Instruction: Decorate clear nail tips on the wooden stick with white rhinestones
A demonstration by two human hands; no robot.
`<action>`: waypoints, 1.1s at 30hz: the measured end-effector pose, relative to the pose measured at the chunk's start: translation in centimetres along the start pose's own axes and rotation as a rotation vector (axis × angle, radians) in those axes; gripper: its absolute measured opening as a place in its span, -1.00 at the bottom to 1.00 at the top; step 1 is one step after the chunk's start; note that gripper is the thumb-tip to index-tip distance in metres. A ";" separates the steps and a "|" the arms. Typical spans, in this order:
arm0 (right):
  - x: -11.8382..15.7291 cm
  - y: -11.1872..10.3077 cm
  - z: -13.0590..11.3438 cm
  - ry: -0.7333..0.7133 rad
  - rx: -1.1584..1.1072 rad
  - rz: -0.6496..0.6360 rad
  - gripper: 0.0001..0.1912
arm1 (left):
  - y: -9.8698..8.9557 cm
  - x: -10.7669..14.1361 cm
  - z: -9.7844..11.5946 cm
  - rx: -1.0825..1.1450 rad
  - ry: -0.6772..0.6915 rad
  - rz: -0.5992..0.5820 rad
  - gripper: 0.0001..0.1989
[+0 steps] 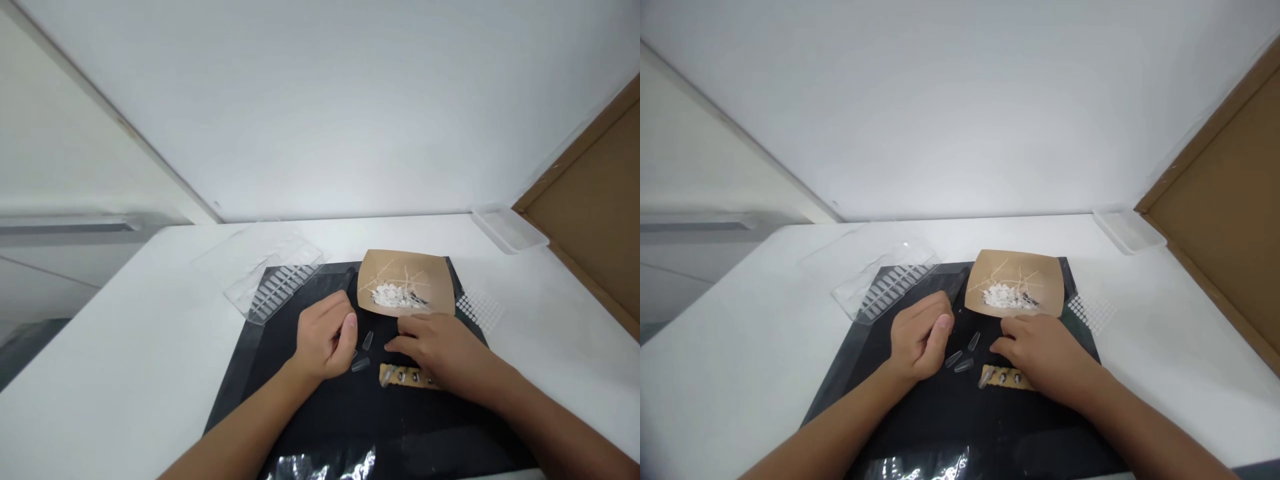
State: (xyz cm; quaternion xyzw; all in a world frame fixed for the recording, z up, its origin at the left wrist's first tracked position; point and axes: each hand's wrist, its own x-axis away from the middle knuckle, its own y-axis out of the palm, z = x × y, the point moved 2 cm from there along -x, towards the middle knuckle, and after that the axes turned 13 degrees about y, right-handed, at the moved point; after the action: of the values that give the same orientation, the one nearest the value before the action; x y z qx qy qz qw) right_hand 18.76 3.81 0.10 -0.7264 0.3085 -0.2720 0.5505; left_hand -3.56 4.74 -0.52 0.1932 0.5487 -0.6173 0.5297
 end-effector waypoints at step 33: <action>0.2 -1.0 0.1 0.093 -1.293 0.077 -0.35 | 0.9 -1.3 1.9 0.444 -0.057 -0.135 -0.71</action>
State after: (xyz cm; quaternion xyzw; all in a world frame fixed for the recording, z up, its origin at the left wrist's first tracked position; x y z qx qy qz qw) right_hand 19.15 3.92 1.04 -0.8872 0.4595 -0.0426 -0.0024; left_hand -1.66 3.81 0.65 0.2505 0.3961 -0.7619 0.4470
